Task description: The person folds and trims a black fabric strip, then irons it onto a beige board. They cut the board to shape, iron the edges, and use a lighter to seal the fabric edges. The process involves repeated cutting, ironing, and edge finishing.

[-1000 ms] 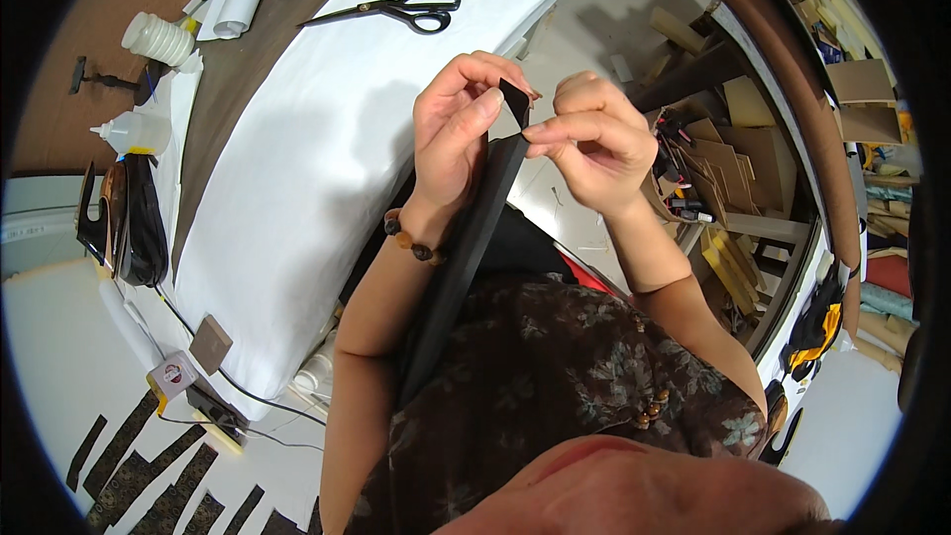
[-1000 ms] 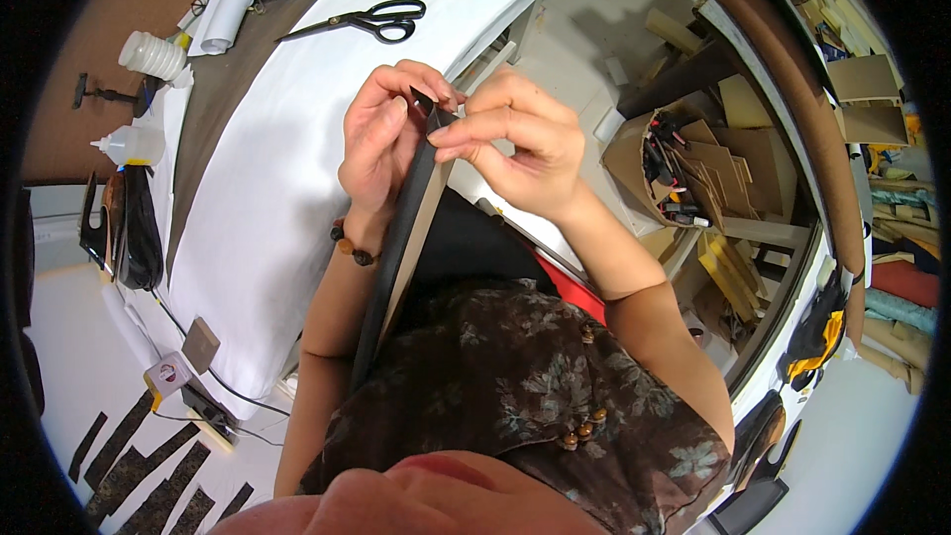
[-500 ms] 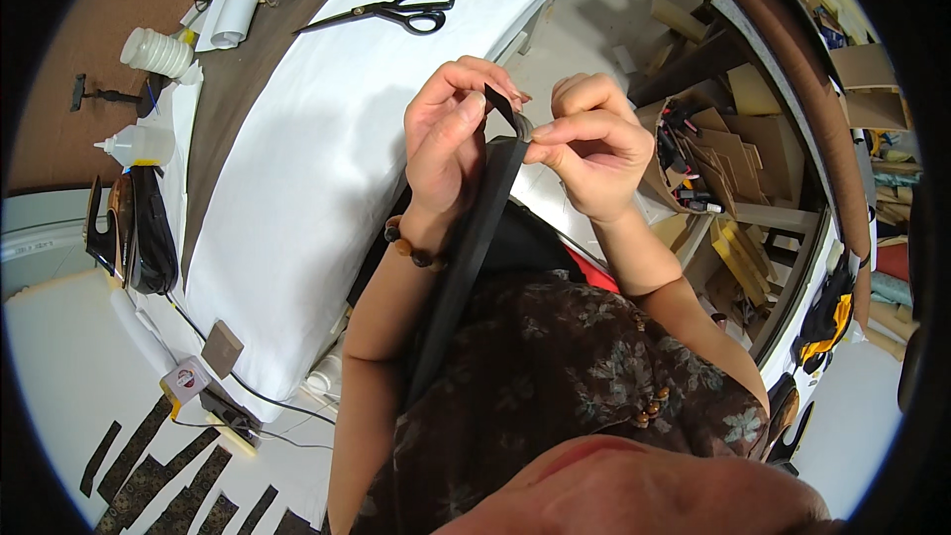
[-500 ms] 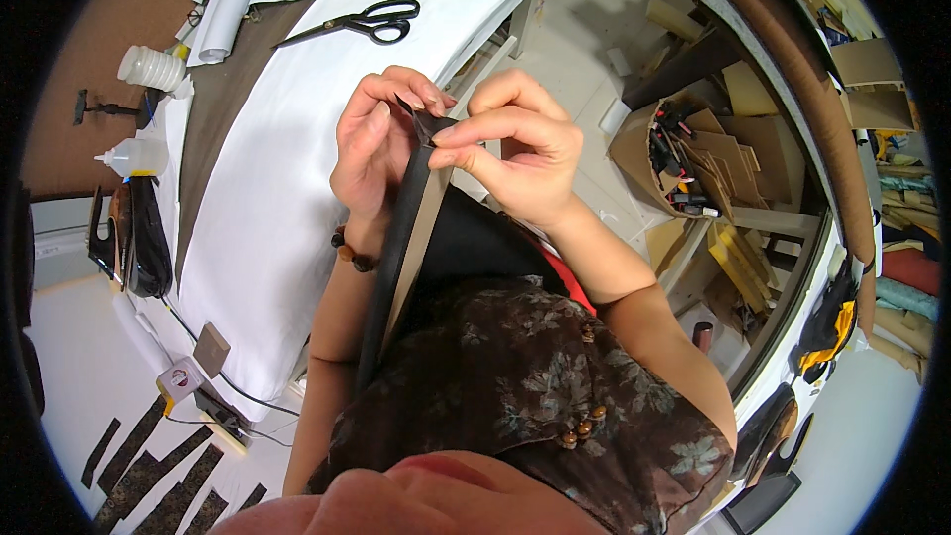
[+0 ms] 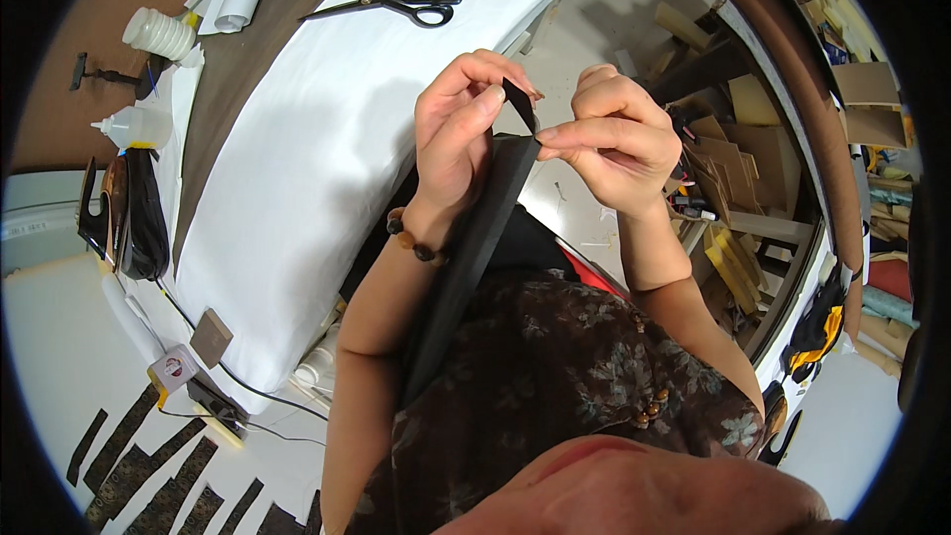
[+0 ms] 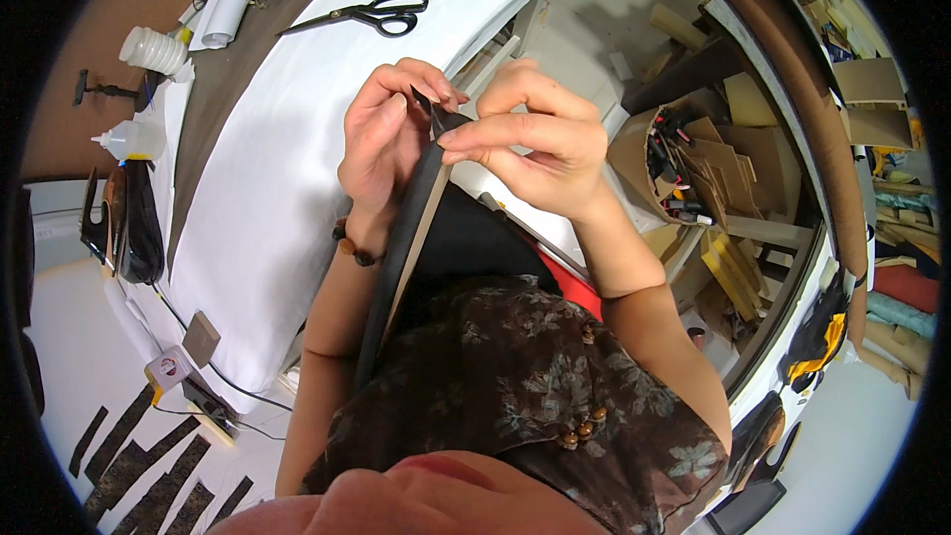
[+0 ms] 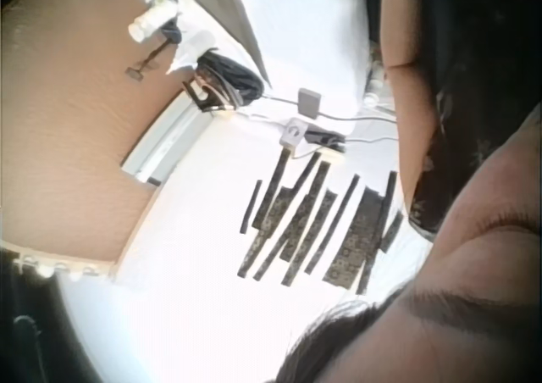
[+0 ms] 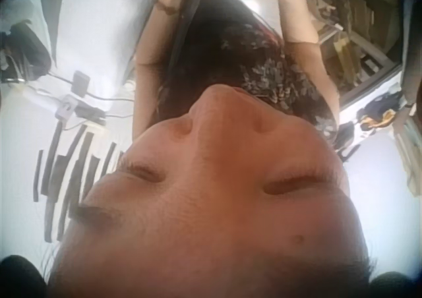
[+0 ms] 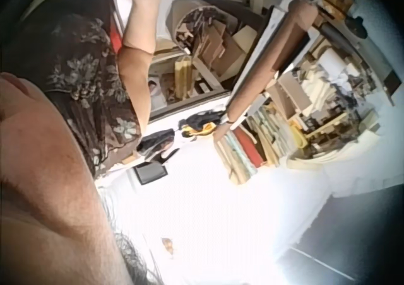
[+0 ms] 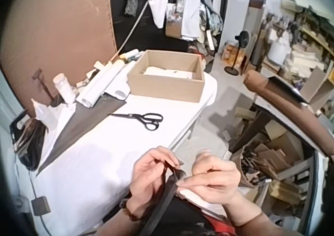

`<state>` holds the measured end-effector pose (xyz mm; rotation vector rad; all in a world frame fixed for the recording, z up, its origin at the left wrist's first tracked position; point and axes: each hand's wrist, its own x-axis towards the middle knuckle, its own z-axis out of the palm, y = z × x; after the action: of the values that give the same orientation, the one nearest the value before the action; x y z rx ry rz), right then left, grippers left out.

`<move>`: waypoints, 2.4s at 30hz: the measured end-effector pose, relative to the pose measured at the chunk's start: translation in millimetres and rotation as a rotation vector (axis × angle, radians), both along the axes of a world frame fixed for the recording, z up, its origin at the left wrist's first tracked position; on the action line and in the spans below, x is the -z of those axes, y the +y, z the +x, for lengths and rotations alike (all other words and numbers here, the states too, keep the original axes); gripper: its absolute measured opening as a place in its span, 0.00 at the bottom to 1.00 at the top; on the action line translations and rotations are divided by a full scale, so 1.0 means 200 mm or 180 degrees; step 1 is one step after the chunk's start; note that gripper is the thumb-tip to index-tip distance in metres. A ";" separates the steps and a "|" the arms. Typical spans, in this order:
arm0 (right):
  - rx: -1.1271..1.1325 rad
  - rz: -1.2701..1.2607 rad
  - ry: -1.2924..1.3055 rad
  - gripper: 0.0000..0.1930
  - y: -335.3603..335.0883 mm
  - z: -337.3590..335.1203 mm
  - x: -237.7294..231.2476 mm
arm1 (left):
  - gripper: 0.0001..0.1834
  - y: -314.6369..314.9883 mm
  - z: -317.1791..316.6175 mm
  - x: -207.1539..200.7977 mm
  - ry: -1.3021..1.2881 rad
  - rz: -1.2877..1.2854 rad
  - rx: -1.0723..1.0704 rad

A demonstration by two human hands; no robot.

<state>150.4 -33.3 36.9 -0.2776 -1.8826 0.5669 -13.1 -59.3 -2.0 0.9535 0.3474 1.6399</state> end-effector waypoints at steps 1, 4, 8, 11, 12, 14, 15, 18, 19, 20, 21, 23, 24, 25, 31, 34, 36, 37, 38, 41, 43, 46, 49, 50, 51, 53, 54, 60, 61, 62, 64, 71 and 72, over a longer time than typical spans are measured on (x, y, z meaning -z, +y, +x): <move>0.0002 0.0052 -0.0032 0.12 0.00 0.00 0.00 | 0.09 0.00 0.00 0.00 -0.0004 0.0024 0.0002; 0.0036 0.0166 -0.0037 0.13 0.00 0.00 -0.01 | 0.10 0.01 0.00 0.01 0.0111 0.0120 0.0006; 0.0070 0.0326 -0.0081 0.14 0.00 0.00 -0.02 | 0.12 0.01 -0.02 0.03 0.0330 0.0204 0.0012; 0.0080 0.0384 -0.0119 0.14 0.01 0.00 -0.03 | 0.12 0.01 -0.01 0.02 0.0269 0.0171 0.0045; 0.0082 0.0393 -0.0143 0.14 0.01 0.00 -0.03 | 0.12 0.00 -0.01 0.02 0.0245 0.0157 0.0050; 0.0087 0.0357 -0.0186 0.14 0.01 0.00 -0.04 | 0.12 0.01 -0.02 0.02 0.0341 0.0212 0.0021; 0.0095 0.0309 -0.0201 0.13 0.00 0.00 -0.04 | 0.12 0.01 -0.02 0.03 0.0392 0.0238 0.0012; 0.0110 0.0232 -0.0179 0.12 0.00 0.00 -0.04 | 0.12 0.01 -0.01 0.01 0.0382 0.0240 -0.0006; 0.0116 0.0218 -0.0160 0.12 0.00 0.00 -0.04 | 0.12 0.01 -0.01 0.02 0.0360 0.0232 0.0014; 0.0103 0.0191 -0.0158 0.12 0.00 0.00 -0.03 | 0.12 0.01 -0.01 0.02 0.0339 0.0225 0.0034; 0.0090 0.0162 -0.0154 0.12 0.00 0.00 -0.03 | 0.12 0.01 -0.01 0.02 0.0319 0.0217 0.0054; 0.0071 0.0038 -0.0133 0.11 -0.01 -0.01 -0.03 | 0.12 0.01 -0.01 0.02 0.0319 0.0225 0.0031; 0.0066 -0.0057 -0.0107 0.11 -0.01 -0.01 -0.03 | 0.12 0.01 -0.01 0.03 0.0327 0.0230 0.0022; 0.0062 -0.0152 -0.0082 0.11 -0.02 -0.01 -0.02 | 0.12 0.01 -0.01 0.03 0.0349 0.0225 0.0006; 0.0189 -0.0459 -0.0002 0.08 -0.04 -0.01 0.00 | 0.08 0.00 0.01 0.01 0.0066 0.0016 -0.0085; 0.0101 -0.0376 -0.0169 0.15 -0.02 0.02 0.03 | 0.09 0.00 0.01 0.00 0.0181 0.0002 -0.0135; 0.0348 -0.0428 -0.0004 0.21 -0.02 0.00 0.00 | 0.10 -0.02 0.01 -0.02 0.0393 -0.0119 -0.0178; 0.0466 -0.0457 0.0079 0.24 -0.02 -0.01 -0.03 | 0.12 -0.02 0.00 -0.02 0.0625 -0.0132 -0.0184; 0.0324 -0.0090 -0.0229 0.26 0.01 -0.01 -0.06 | 0.13 -0.02 0.01 -0.05 0.0524 -0.0300 -0.0300; -0.0177 0.0335 -0.0883 0.28 0.09 -0.01 -0.16 | 0.16 -0.03 0.05 -0.10 0.0169 -0.0589 -0.0559; -0.0508 0.0027 -0.1128 0.28 0.09 -0.01 -0.22 | 0.16 -0.05 0.01 -0.09 0.0661 -0.0517 -0.0578; -0.0873 -0.0668 -0.1116 0.25 0.09 -0.01 -0.22 | 0.23 -0.11 -0.10 -0.12 0.0937 -0.0553 -0.0008; -0.1016 -0.1036 -0.0927 0.19 0.07 -0.03 -0.19 | 0.35 -0.17 -0.13 -0.20 0.1165 -0.0410 0.0478; -0.1042 -0.1067 -0.0887 0.19 0.08 -0.03 -0.17 | 0.37 -0.20 -0.13 -0.23 0.1478 -0.0291 0.0446; -0.1082 -0.1097 -0.0861 0.18 0.08 -0.03 -0.15 | 0.39 -0.23 -0.13 -0.27 0.1778 -0.0173 0.0397; -0.1153 -0.1182 -0.0797 0.17 0.09 -0.04 -0.13 | 0.46 -0.25 -0.15 -0.27 0.2501 0.0241 0.0262; -0.1221 -0.1380 -0.0676 0.17 0.08 -0.05 -0.10 | 0.47 -0.26 -0.15 -0.26 0.2456 0.0172 0.0278; -0.1569 -0.2075 -0.0154 0.16 0.06 -0.08 -0.01 | 0.51 -0.29 -0.13 -0.26 0.2246 -0.0042 0.0267; -0.1573 -0.2079 -0.0113 0.16 0.06 -0.08 0.00 | 0.51 -0.29 -0.14 -0.27 0.2288 -0.0115 0.0316; -0.1575 -0.2082 -0.0071 0.16 0.06 -0.08 0.01 | 0.51 -0.29 -0.15 -0.27 0.2329 -0.0188 0.0367; -0.1508 -0.1937 0.0171 0.16 0.04 -0.09 0.05 | 0.51 -0.29 -0.16 -0.27 0.2359 -0.0272 0.0378; -0.0944 -0.0905 0.0494 0.18 0.02 -0.10 0.15 | 0.51 -0.29 -0.13 -0.30 0.2110 -0.0486 0.0413; -0.0908 -0.0975 0.0497 0.17 0.02 -0.11 0.15 | 0.51 -0.29 -0.14 -0.30 0.2154 -0.0450 0.0413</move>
<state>129.4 -30.2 7.5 -0.1574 -1.6912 1.0452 -40.1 -117.1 58.6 1.3746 0.8267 1.1198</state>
